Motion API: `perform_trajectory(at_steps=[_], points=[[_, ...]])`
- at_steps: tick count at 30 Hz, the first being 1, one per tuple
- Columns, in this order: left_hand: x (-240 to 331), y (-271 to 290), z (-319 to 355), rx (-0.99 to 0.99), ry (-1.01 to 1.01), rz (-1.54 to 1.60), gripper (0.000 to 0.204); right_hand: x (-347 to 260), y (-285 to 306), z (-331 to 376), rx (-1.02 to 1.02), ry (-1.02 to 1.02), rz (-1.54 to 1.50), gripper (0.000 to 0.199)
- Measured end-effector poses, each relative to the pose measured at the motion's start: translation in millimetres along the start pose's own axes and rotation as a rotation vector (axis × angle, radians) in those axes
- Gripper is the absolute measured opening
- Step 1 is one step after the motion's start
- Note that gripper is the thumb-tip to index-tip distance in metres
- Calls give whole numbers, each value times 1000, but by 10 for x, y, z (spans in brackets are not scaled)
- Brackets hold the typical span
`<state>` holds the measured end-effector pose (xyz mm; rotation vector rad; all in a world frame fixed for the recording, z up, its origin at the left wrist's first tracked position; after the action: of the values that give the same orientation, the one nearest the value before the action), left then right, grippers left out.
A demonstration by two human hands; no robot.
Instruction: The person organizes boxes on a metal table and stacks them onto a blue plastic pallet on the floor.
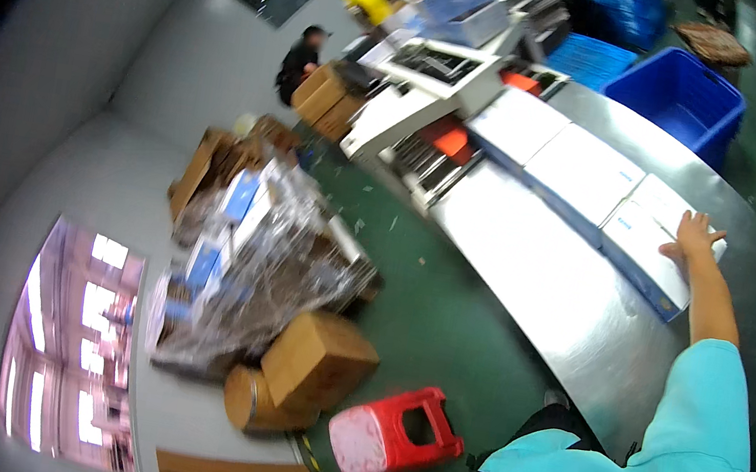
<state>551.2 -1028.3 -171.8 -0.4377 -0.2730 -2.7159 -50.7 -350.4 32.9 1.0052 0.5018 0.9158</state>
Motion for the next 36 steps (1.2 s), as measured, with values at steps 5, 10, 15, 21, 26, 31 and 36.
perform_trajectory(at_steps=[5, 10, 15, 21, 26, 31, 36], points=[[2929, -199, -666, -112, -378, -454, 24, 146, -38, -180, 14, 45, -250, 135], [6130, -2806, -405, -9, -1090, -1344, 33, 369, -272, 60, 152, -87, -338, 137], [7044, -5615, 217, -571, -1839, -1535, 49, 112, -690, 1260, 186, -469, -629, 135], [6663, -7604, 957, -507, -2022, -2224, 103, -642, -1398, 2885, 67, -1089, -1020, 125], [6687, -7994, 815, -487, -1938, -2274, 105, -1361, -1609, 3817, 230, -1491, -1219, 111], [6386, -7393, 892, -366, -1842, -2296, 96, -1697, -2839, 3980, 652, -1242, -1557, 88], [5859, -6363, 525, -1344, -1272, -2201, 78, -1738, -2665, 4038, 646, -1576, -1094, 72]])
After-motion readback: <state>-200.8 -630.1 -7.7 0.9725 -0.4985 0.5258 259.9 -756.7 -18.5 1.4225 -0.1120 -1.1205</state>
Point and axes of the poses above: each hand's wrist, its own z-axis away from the middle knuckle, its own y-axis out of the back of the hand, x = y × z, the point moved 8 cm from there along -z, towards the middle knuckle, and after that the axes turned 4 degrees about -x, right-handed, at the moved point
